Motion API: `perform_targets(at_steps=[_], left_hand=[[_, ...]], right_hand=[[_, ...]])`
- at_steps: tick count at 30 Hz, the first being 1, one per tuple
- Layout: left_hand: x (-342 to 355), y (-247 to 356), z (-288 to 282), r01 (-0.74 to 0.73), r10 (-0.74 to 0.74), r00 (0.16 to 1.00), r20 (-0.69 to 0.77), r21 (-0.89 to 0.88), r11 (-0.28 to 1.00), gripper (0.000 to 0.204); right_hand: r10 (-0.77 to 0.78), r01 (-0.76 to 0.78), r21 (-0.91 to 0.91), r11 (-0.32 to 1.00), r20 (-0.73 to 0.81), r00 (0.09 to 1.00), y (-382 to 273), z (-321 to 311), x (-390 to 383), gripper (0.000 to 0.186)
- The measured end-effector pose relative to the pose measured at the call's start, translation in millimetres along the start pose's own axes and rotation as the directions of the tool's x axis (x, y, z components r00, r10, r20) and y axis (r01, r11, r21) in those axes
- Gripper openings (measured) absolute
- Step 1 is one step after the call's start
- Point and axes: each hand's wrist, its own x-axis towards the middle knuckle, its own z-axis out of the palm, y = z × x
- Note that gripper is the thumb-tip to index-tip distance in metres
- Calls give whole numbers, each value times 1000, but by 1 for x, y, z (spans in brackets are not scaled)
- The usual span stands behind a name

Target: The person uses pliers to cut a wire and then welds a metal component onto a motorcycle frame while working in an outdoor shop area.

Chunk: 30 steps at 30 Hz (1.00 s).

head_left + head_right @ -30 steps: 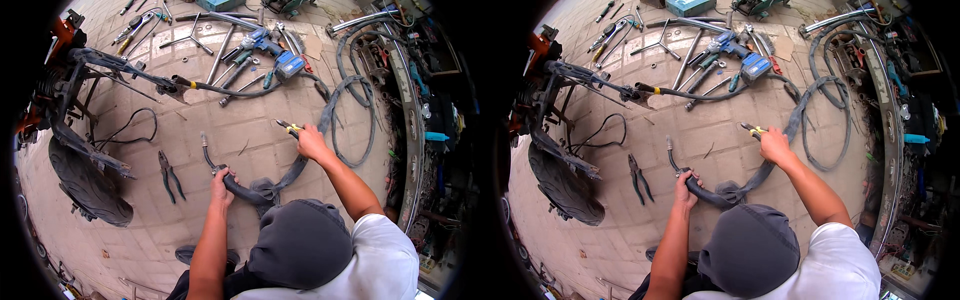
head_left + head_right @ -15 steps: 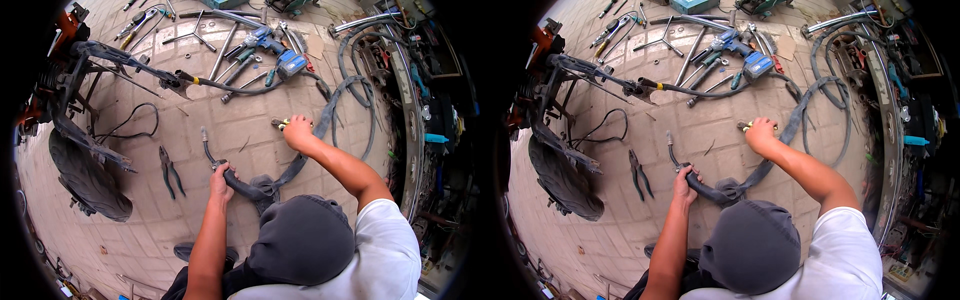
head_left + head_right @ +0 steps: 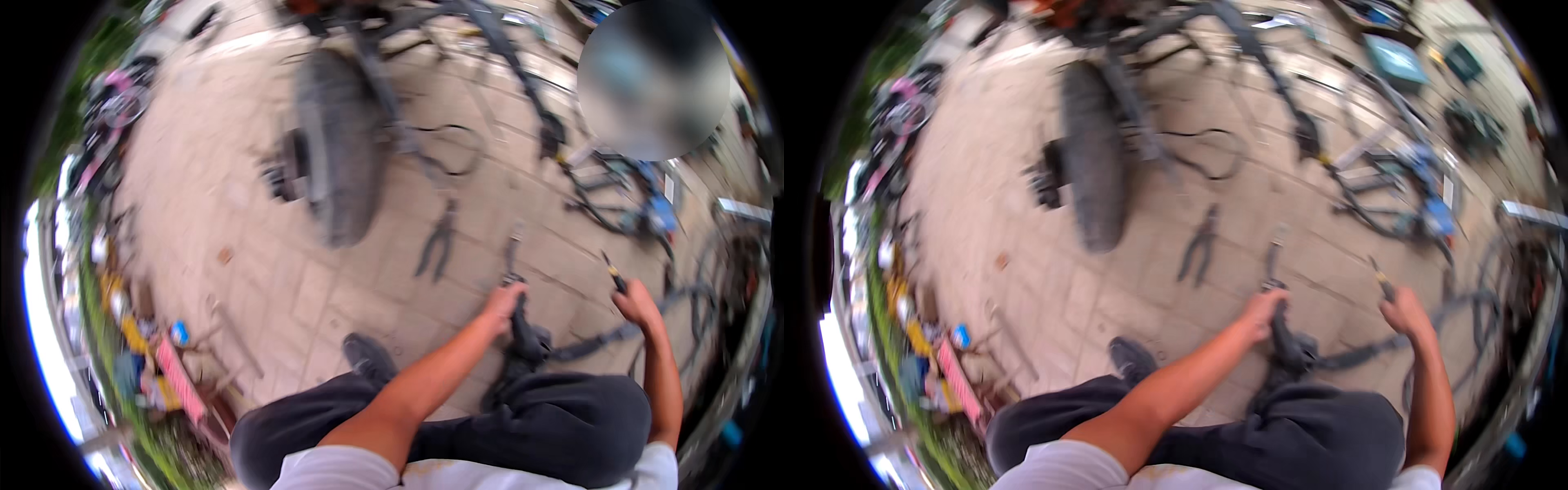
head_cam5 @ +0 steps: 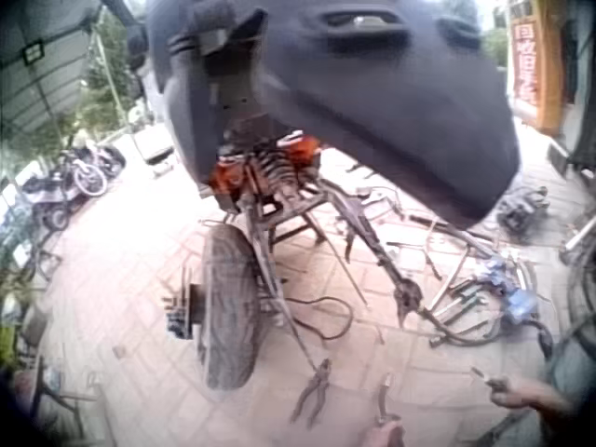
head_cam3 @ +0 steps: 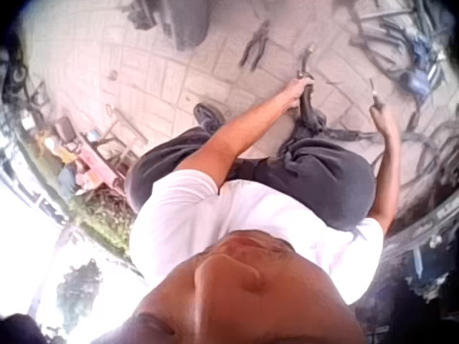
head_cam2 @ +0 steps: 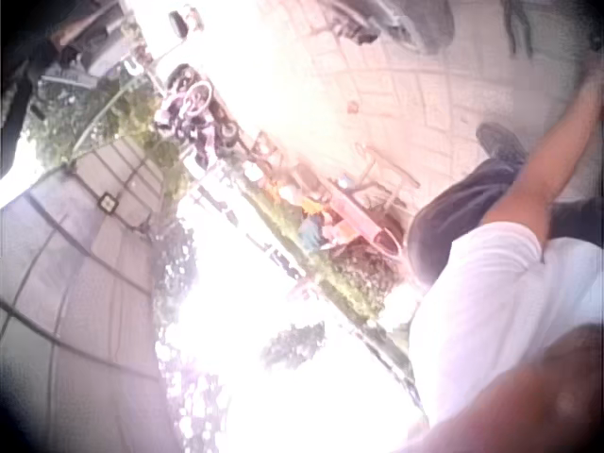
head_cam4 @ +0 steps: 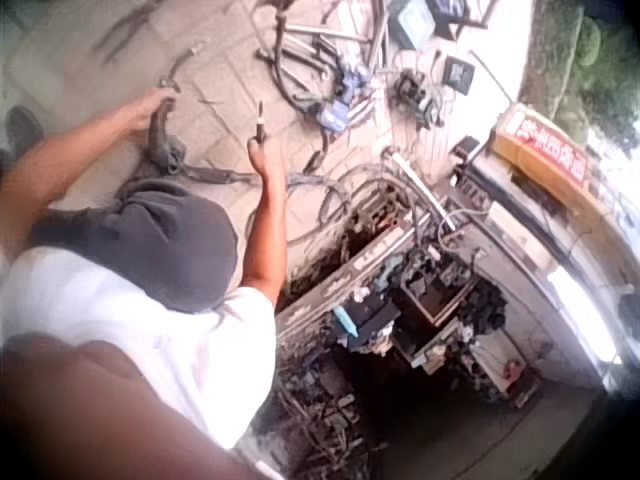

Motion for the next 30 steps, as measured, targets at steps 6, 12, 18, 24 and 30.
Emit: perform_targets(at_steps=[6, 12, 18, 24, 30], left_hand=[[9, -11, 14, -124, 124, 992, 1, 78, 989, 25], [39, -29, 15, -262, 261, 963, -66, -16, 965, 21], [-14, 9, 6, -310, 309, 944, 114, -5, 951, 25], [-20, 23, -5, -98, 63, 916, 397, 69, 993, 39], [-50, 44, 56, -111, 31, 916, 401, 178, 978, 36]], right_hand=[[-578, 614, -134, 778, 230, 783, -243, -79, -38, 23], [-987, 994, -89, 63, 143, 75, -501, -48, -154, 29], [-764, 803, 5, 597, 308, 566, -318, -52, -37, 38], [39, -22, 67, 997, -272, 962, -6, 6, -32, 26], [290, -392, -74, 917, -552, 782, 43, 39, -73, 67]])
